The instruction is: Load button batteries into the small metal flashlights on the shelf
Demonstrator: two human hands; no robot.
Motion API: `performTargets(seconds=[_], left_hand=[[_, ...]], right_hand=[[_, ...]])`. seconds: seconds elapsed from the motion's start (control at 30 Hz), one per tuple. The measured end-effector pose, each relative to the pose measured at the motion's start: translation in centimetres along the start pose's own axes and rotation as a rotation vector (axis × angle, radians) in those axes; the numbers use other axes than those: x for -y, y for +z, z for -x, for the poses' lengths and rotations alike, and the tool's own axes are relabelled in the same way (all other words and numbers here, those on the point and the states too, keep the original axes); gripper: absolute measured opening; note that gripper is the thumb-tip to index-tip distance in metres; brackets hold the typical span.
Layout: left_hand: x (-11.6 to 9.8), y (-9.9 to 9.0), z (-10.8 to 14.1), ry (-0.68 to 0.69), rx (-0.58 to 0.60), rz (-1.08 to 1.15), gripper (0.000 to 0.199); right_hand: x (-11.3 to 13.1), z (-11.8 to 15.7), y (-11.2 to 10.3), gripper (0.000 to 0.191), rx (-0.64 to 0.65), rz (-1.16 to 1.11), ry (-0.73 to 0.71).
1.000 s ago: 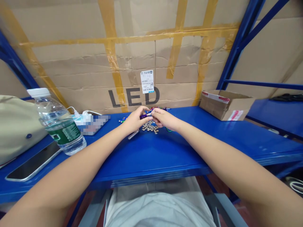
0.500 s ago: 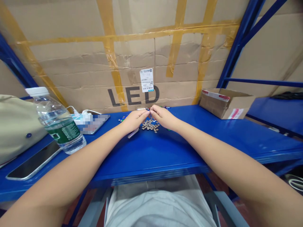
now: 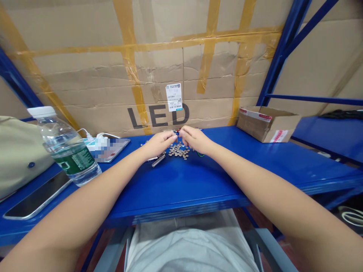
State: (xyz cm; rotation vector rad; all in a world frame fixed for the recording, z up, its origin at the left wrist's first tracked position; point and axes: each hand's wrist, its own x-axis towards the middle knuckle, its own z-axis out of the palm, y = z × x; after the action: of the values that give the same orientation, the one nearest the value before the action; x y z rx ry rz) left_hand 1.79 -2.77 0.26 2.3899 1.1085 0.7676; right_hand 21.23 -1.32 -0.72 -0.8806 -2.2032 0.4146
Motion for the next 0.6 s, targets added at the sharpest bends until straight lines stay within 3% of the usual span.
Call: performTargets(seconds=[0.1,0.17,0.3,0.4,0.47,0.6], left_hand=[[0.1,-0.2,0.2,0.124,-0.053,-0.490,0.023],[0.2,-0.1,0.3,0.166,-0.061,-0.778,0.026],[0.6,0.2,0.3,0.180,-0.067,-0.873,0.030],[0.9,0.5,0.1,0.193,-0.089,-0.677,0.032],[1.0,0.7,0.0,0.165,-0.092,-0.378,0.034],[0.8,0.9,-0.2,-0.120,0.098,0.389,0.036]], right_hand=[[-0.2,0.1,0.1,0.030,0.152,-0.350,0.191],[-0.2,0.2,0.1,0.025,0.227,-0.440,0.216],[-0.4,0.2,0.0,0.027,0.289,-0.313,0.148],[-0.5,0.0,0.0,0.026,0.206,-0.015,-0.014],[-0.6,-0.2,0.0,0.023,0.111,0.188,-0.119],[-0.3,-0.2,-0.1,0.018,0.043,0.504,-0.168]])
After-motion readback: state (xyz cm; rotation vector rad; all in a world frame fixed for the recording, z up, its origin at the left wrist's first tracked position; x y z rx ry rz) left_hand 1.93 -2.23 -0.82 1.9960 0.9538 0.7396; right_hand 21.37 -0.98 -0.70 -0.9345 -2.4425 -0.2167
